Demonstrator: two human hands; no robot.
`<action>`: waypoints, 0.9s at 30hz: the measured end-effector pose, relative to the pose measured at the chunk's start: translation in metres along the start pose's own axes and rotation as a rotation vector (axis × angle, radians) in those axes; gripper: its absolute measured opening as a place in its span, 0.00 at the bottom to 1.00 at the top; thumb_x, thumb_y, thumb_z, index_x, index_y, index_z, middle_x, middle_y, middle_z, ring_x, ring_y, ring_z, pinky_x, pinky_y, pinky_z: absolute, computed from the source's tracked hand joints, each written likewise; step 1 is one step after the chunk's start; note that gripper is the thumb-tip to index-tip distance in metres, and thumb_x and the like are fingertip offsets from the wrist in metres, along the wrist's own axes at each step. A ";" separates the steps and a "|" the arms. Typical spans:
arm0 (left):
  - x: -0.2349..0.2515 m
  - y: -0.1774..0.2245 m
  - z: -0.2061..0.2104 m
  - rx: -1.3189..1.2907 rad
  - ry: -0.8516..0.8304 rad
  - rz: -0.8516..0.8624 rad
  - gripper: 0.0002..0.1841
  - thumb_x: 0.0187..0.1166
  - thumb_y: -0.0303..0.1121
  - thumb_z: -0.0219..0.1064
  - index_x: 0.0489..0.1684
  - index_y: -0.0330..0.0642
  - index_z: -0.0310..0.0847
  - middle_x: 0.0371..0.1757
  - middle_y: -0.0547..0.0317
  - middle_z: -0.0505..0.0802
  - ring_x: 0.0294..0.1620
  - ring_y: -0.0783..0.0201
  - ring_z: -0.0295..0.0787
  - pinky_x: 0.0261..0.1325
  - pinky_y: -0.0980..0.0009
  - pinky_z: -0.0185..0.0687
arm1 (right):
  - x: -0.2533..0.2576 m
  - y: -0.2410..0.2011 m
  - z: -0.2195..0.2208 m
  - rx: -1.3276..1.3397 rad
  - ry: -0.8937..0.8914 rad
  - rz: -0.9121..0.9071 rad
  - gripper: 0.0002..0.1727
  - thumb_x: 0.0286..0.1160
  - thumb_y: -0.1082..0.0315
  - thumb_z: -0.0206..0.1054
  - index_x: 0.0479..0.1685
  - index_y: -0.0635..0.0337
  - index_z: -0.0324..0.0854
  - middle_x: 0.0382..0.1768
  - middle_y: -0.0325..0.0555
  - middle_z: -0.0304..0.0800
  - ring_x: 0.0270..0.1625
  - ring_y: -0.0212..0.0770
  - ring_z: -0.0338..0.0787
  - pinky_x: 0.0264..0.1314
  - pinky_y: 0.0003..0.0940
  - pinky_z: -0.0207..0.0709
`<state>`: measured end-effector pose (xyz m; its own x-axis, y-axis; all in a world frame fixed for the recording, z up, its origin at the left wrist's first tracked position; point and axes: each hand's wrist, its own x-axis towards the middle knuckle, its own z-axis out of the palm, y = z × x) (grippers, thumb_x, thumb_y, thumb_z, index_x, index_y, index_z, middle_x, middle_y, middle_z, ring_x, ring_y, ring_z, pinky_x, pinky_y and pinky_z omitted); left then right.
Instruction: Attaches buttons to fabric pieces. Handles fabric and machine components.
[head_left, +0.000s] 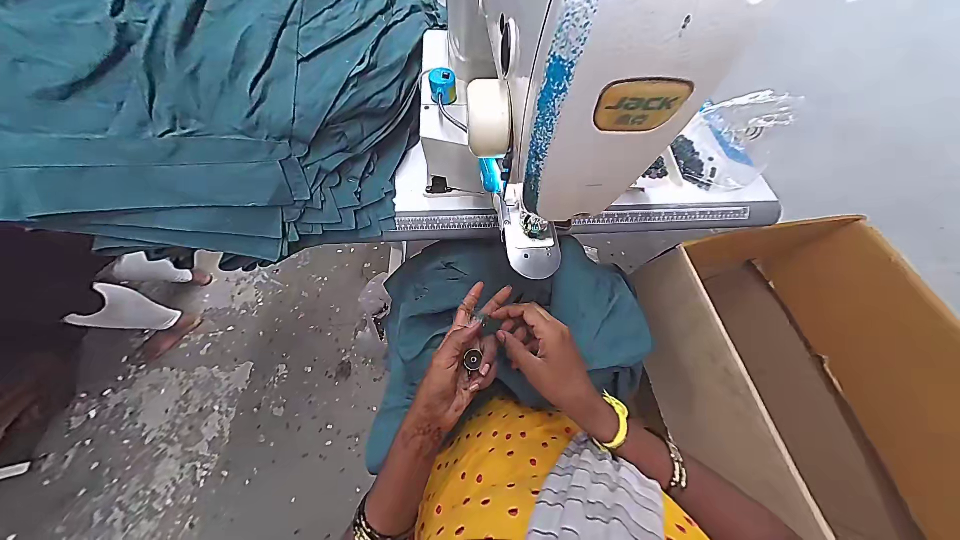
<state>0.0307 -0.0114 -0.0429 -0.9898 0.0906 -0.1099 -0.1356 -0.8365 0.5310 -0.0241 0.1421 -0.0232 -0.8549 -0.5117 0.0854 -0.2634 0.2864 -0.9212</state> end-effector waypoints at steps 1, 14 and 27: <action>0.000 -0.001 0.000 -0.006 0.004 -0.002 0.31 0.91 0.34 0.40 0.94 0.53 0.36 0.86 0.52 0.73 0.22 0.78 0.75 0.18 0.84 0.65 | 0.001 0.002 0.002 -0.001 -0.007 0.003 0.15 0.79 0.65 0.68 0.59 0.63 0.86 0.48 0.46 0.90 0.34 0.27 0.88 0.35 0.21 0.85; 0.005 -0.019 0.001 0.274 0.221 0.241 0.25 0.91 0.29 0.46 0.87 0.42 0.50 0.50 0.61 0.92 0.16 0.82 0.71 0.17 0.88 0.66 | 0.008 0.016 -0.001 0.454 -0.065 0.144 0.12 0.69 0.75 0.76 0.49 0.68 0.84 0.44 0.42 0.90 0.33 0.27 0.90 0.38 0.25 0.91; 0.001 0.023 -0.017 1.403 0.377 0.264 0.18 0.91 0.38 0.49 0.50 0.39 0.87 0.41 0.68 0.91 0.31 0.82 0.79 0.36 0.81 0.74 | 0.017 0.027 -0.032 0.834 -0.288 0.253 0.11 0.68 0.76 0.73 0.47 0.56 0.83 0.57 0.35 0.86 0.42 0.28 0.91 0.41 0.26 0.90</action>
<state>0.0275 -0.0404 -0.0452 -0.9522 -0.3042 0.0265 -0.1055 0.4091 0.9064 -0.0602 0.1676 -0.0346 -0.6691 -0.7276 -0.1511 0.4204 -0.2029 -0.8843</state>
